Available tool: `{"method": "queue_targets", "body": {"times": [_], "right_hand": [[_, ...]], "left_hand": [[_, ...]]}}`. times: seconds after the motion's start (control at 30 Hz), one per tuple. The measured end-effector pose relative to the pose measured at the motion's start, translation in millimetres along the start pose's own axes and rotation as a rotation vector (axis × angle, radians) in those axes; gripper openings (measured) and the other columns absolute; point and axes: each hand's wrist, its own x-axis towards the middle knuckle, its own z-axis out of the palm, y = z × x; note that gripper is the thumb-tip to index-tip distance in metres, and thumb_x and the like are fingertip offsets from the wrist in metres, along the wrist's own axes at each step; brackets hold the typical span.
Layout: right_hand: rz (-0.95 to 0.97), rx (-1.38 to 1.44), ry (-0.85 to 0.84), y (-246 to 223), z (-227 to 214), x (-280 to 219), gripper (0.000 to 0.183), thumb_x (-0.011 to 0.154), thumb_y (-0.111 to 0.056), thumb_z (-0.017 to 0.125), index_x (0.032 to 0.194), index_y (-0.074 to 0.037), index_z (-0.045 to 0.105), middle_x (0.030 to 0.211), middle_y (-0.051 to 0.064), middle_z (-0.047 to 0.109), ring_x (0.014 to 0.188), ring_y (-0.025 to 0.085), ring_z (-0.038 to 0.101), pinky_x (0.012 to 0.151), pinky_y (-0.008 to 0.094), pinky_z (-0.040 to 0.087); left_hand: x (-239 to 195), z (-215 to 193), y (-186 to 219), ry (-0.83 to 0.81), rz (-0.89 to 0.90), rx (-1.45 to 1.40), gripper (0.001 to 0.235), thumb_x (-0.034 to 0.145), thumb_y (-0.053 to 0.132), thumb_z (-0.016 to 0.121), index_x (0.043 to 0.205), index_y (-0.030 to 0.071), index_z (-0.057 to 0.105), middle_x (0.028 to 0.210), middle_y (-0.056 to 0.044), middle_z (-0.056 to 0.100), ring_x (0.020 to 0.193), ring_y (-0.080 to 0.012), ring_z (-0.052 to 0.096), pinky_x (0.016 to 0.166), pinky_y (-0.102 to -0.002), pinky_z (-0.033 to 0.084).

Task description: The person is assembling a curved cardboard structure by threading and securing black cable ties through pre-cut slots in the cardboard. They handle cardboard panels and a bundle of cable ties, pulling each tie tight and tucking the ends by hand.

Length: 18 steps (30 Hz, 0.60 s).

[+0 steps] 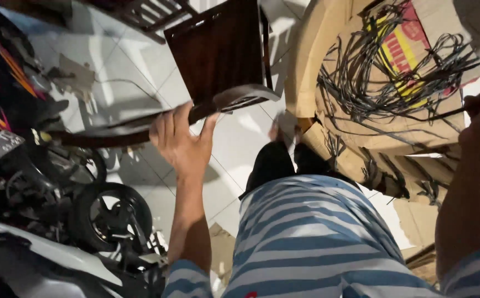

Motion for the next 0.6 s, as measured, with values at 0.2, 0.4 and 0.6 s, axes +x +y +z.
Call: {"method": "queue_targets", "body": {"times": [0.2, 0.4, 0.6], "right_hand": [[-0.054, -0.04, 0.04, 26, -27, -22, 0.038, 0.109, -0.037, 0.05, 0.142, -0.018, 0.057, 0.081, -0.012, 0.054, 0.081, 0.002, 0.057, 0.088, 0.015, 0.053], [-0.136, 0.078, 0.148, 4, -13, -56, 0.018, 0.117, -0.025, 0.052, 0.13, -0.016, 0.062, 0.085, -0.006, 0.055, 0.079, 0.009, 0.059, 0.079, 0.021, 0.054], [-0.2, 0.095, 0.178, -10, -14, -72, 0.013, 0.115, -0.016, 0.059, 0.123, -0.012, 0.068, 0.083, -0.003, 0.061, 0.073, 0.01, 0.063, 0.077, 0.023, 0.06]], "left_hand": [[-7, 2, -5, -0.008, -0.023, -0.011, 0.042, 0.085, 0.037, 0.091, 0.11, 0.008, 0.073, 0.103, -0.009, 0.074, 0.101, -0.0283, 0.066, 0.101, -0.046, 0.041], [12, 13, -11, 0.07, 0.067, -0.018, 0.043, 0.087, 0.044, 0.088, 0.103, 0.006, 0.074, 0.085, -0.005, 0.069, 0.083, -0.0229, 0.061, 0.097, -0.041, 0.041], [44, 34, -45, 0.082, 0.142, 0.106, 0.057, 0.107, 0.066, 0.039, 0.097, 0.017, 0.067, 0.082, 0.002, 0.073, 0.076, -0.0178, 0.063, 0.093, -0.036, 0.039]]}}
